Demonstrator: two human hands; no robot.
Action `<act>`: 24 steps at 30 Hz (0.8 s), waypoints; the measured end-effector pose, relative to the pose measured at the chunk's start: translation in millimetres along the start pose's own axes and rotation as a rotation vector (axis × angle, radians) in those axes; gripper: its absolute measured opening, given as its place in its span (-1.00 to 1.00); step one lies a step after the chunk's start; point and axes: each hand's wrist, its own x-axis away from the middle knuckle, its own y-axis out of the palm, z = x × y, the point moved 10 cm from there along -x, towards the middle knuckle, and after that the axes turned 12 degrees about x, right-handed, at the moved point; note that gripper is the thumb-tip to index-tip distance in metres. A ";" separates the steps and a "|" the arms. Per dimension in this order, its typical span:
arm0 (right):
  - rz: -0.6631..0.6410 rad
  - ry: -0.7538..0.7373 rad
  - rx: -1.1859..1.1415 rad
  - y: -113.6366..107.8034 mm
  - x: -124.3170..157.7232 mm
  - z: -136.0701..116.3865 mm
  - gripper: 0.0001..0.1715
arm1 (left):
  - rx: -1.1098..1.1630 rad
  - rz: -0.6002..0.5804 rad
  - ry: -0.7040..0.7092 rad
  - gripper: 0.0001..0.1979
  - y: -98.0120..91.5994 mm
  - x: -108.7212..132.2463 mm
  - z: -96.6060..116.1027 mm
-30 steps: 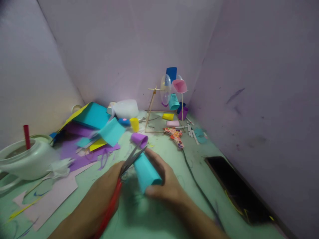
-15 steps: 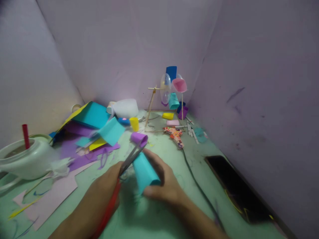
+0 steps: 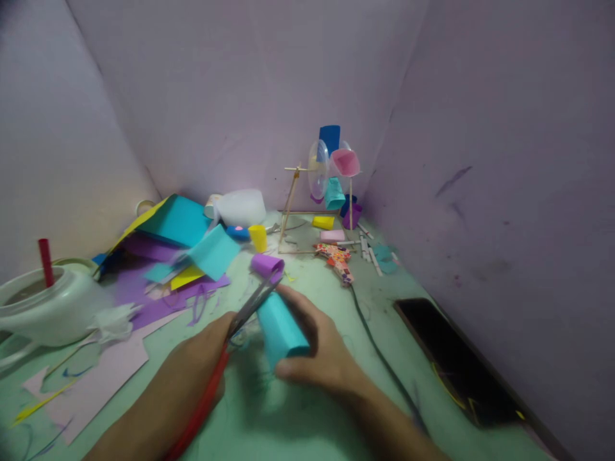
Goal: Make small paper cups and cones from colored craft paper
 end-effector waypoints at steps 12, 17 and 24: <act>0.014 0.023 0.092 -5.3 0.5 -3.2 -0.01 | -0.055 -0.035 0.080 -0.59 2.4 0.8 -2.3; 0.042 0.080 0.125 -15.0 1.5 3.9 0.04 | 0.323 0.111 0.043 -0.82 -18.0 -5.1 -11.4; -0.215 0.061 0.188 21.9 11.0 4.2 0.18 | 1.160 0.041 -0.150 -0.62 7.9 -7.3 -17.1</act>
